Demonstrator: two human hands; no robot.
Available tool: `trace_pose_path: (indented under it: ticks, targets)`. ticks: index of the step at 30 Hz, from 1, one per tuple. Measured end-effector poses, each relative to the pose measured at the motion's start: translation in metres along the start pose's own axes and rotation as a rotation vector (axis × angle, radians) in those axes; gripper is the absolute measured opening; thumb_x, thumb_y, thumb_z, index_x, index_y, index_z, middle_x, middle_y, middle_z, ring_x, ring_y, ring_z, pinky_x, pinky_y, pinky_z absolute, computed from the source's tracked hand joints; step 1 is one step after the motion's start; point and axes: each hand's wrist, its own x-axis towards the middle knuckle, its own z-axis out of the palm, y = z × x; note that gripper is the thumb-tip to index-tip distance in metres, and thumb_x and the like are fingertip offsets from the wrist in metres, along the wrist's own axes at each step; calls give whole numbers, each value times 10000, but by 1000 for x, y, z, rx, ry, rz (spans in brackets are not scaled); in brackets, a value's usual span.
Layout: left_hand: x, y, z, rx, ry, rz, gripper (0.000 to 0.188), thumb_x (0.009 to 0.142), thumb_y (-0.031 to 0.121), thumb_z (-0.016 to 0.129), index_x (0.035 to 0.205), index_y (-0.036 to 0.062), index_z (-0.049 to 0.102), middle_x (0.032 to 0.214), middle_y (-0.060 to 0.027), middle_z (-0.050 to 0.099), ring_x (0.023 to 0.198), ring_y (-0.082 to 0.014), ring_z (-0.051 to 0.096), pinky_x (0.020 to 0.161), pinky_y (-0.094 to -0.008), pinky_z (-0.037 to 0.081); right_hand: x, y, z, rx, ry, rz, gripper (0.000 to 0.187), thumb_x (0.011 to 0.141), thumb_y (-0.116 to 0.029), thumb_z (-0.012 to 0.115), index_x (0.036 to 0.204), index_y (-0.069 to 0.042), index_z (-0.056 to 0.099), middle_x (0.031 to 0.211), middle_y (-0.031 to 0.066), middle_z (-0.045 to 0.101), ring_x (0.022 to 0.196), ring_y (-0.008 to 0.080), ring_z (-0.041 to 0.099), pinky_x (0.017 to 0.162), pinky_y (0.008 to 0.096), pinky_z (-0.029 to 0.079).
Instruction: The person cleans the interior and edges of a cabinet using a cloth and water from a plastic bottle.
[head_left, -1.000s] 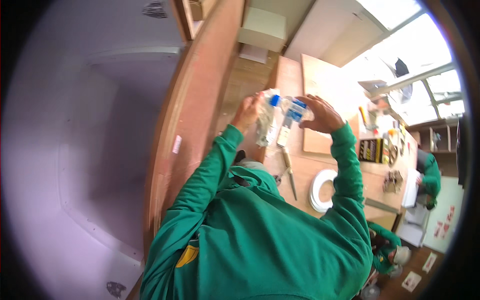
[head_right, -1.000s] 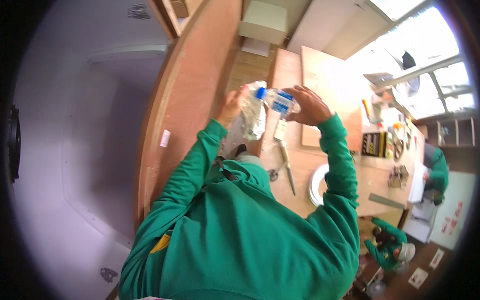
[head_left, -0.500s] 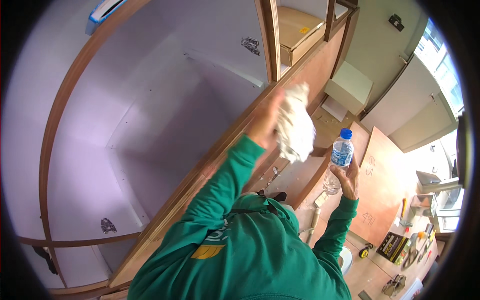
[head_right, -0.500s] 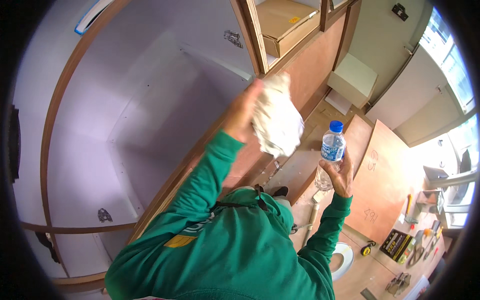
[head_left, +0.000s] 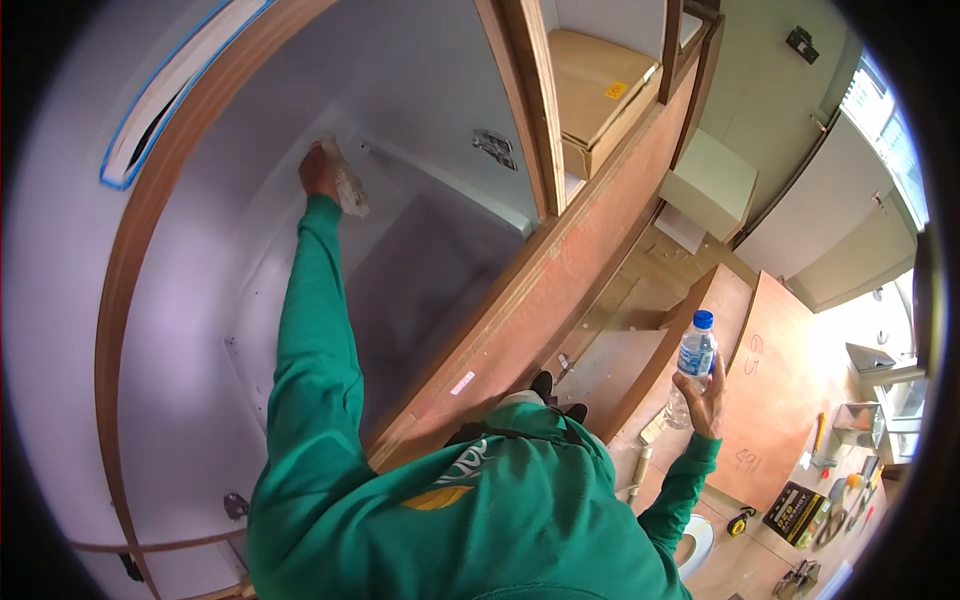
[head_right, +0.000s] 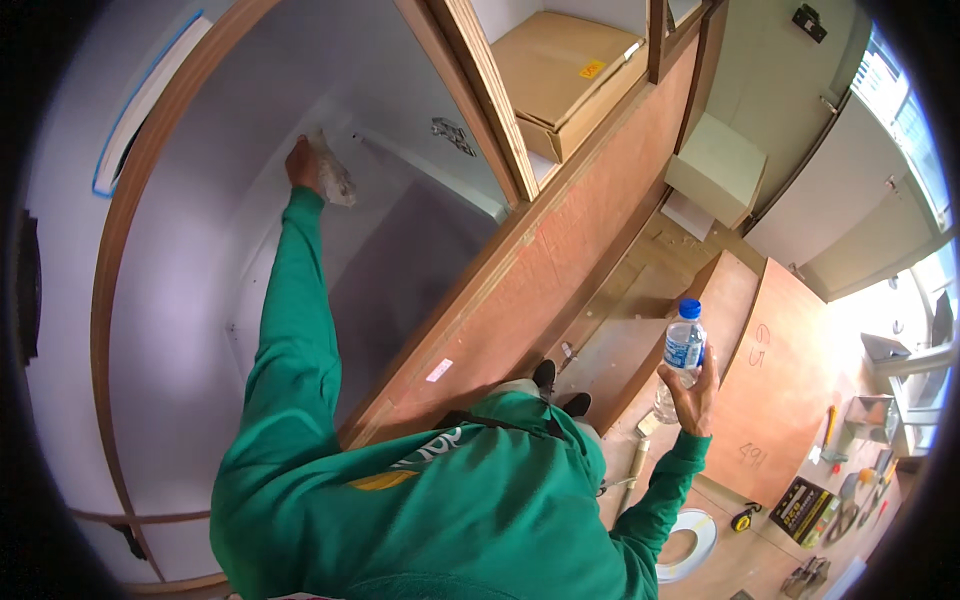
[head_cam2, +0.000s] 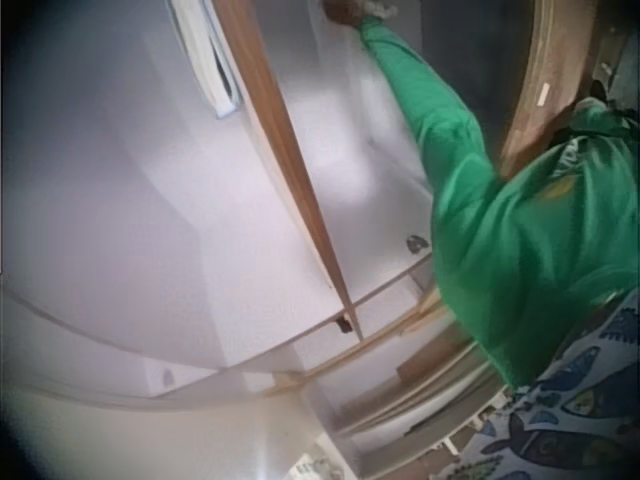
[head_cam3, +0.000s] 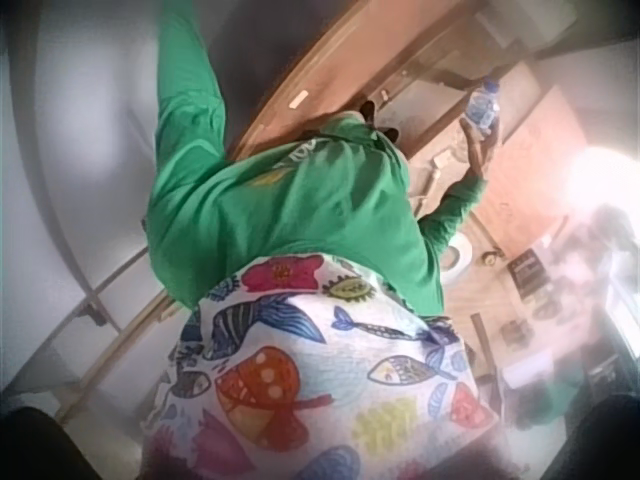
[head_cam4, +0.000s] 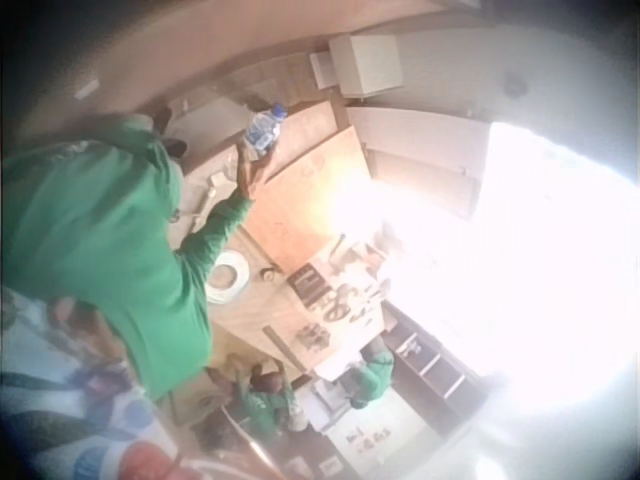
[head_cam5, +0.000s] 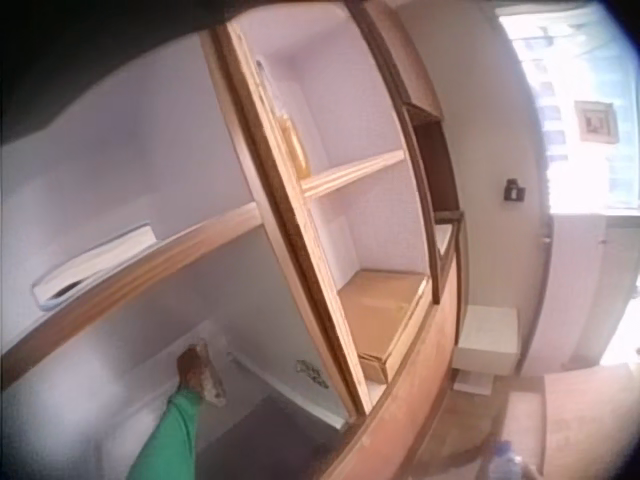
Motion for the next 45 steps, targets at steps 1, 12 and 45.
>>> trace_pose_path:
  ticks: [1, 12, 45]
  targets:
    - [42, -31, -4, 393, 5, 145, 392, 1025, 303, 469, 1156, -35, 619, 1150, -192, 665, 1013, -339, 650, 890, -413, 532, 9, -4, 3, -10, -8, -6, 835, 782, -179, 806, 1455, 69, 379, 1255, 190, 607, 1152, 275, 606, 994, 398, 488]
    - [19, -75, 85, 715, -122, 926, 370, 1021, 250, 411, 1091, -14, 661, 1230, -149, 641, 1185, -346, 559, 1023, -433, 435, 49, -43, 50, 136, -24, 44, 837, 786, -240, 820, 1456, 32, 399, 1257, 159, 614, 1136, 248, 610, 975, 395, 493]
    - [53, -52, 63, 1366, -244, 689, 236, 970, 176, 556, 1110, 70, 714, 1185, -171, 664, 1141, -299, 604, 989, -379, 460, 81, -57, 80, 157, -223, -47, 861, 793, -263, 827, 1480, -13, 373, 1335, 137, 567, 1215, 251, 564, 1039, 404, 454]
